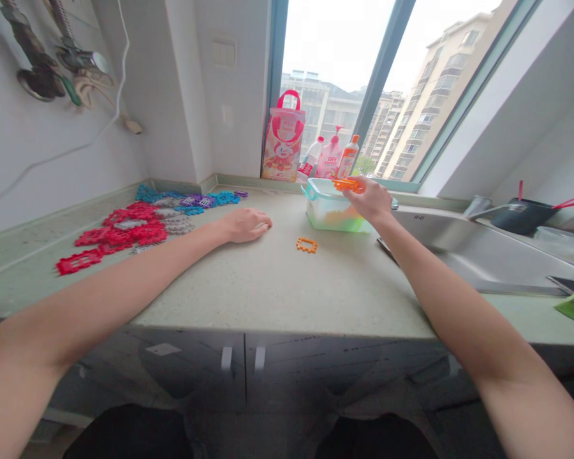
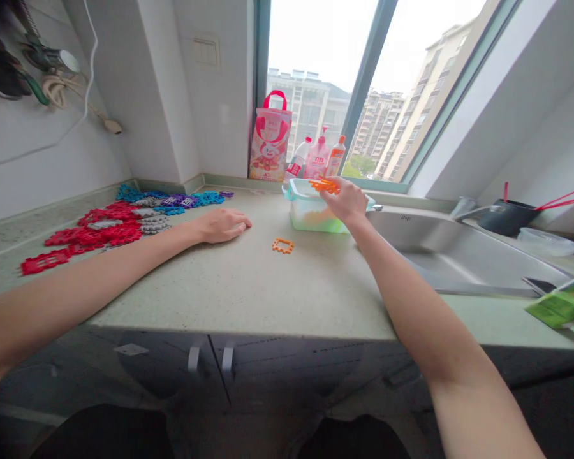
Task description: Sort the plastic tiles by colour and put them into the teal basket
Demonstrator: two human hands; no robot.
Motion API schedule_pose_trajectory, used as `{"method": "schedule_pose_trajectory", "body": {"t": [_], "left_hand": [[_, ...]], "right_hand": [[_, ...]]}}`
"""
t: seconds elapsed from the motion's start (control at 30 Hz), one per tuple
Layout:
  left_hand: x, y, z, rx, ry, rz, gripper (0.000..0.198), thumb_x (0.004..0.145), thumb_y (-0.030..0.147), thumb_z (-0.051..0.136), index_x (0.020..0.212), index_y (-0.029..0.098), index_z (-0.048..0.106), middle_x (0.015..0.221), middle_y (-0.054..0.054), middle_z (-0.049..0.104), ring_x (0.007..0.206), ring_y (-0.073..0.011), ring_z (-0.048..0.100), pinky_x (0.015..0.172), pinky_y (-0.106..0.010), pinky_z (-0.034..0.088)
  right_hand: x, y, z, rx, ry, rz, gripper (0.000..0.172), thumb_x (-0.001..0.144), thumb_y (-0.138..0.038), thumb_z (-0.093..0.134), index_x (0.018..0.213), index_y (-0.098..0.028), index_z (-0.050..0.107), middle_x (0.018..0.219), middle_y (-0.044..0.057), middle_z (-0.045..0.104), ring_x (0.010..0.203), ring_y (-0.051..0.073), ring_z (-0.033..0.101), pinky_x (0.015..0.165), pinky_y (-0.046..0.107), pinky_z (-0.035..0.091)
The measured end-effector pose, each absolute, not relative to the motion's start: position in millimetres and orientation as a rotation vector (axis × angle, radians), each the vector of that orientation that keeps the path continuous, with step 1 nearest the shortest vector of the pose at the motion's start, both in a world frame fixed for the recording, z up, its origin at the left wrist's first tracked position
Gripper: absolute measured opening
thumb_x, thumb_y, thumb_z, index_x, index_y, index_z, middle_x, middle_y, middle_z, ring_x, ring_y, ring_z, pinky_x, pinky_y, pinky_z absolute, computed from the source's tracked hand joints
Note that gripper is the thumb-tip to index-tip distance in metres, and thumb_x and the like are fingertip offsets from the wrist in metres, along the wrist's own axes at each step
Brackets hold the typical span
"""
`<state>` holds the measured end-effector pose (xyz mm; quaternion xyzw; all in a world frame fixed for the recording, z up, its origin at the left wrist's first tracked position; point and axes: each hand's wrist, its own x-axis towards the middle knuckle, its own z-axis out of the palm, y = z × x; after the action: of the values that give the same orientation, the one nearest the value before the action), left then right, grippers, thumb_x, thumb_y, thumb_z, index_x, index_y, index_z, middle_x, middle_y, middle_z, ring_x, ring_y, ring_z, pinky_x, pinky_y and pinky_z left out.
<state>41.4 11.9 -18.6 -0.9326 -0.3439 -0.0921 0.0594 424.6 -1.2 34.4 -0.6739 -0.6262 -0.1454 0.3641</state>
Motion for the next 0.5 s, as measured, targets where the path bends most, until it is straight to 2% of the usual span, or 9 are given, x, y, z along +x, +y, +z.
{"method": "schedule_pose_trajectory", "body": {"t": [0.13,0.3,0.5], "left_hand": [[41.8,10.3,-17.4,-2.811,-1.054,-0.259,0.043,0.109,0.035,0.042,0.131,0.024,0.077,0.134,-0.009,0.08,0.124,-0.0268,0.073,0.108,-0.038,0.052],[41.7,9.6,-16.5,-2.791,-1.063,-0.258,0.041,0.109,0.036,0.044,0.131,0.025,0.076,0.133,-0.009,0.08,0.122,-0.0274,0.073,0.104,-0.038,0.053],[42.1,9.8,-16.5,-2.788,-1.056,-0.25,0.041,0.109,0.035,0.044,0.132,0.024,0.076,0.134,-0.009,0.08,0.123,-0.0274,0.073,0.105,-0.038,0.053]], "right_hand": [[423.7,-3.6,39.8,-1.878,-1.673,-0.363,0.054,0.099,-0.057,0.061,0.142,-0.032,0.08,0.121,0.014,0.084,0.112,0.041,0.076,0.092,0.047,0.055],[424.0,-4.6,43.3,-1.971,-1.766,-0.369,0.051,0.103,-0.055,0.051,0.127,-0.029,0.088,0.118,0.017,0.084,0.113,0.041,0.075,0.091,0.046,0.053],[424.7,-2.9,41.0,-1.962,-1.786,-0.393,0.052,0.105,-0.051,0.046,0.118,-0.025,0.09,0.115,0.021,0.083,0.11,0.043,0.075,0.09,0.049,0.052]]}}
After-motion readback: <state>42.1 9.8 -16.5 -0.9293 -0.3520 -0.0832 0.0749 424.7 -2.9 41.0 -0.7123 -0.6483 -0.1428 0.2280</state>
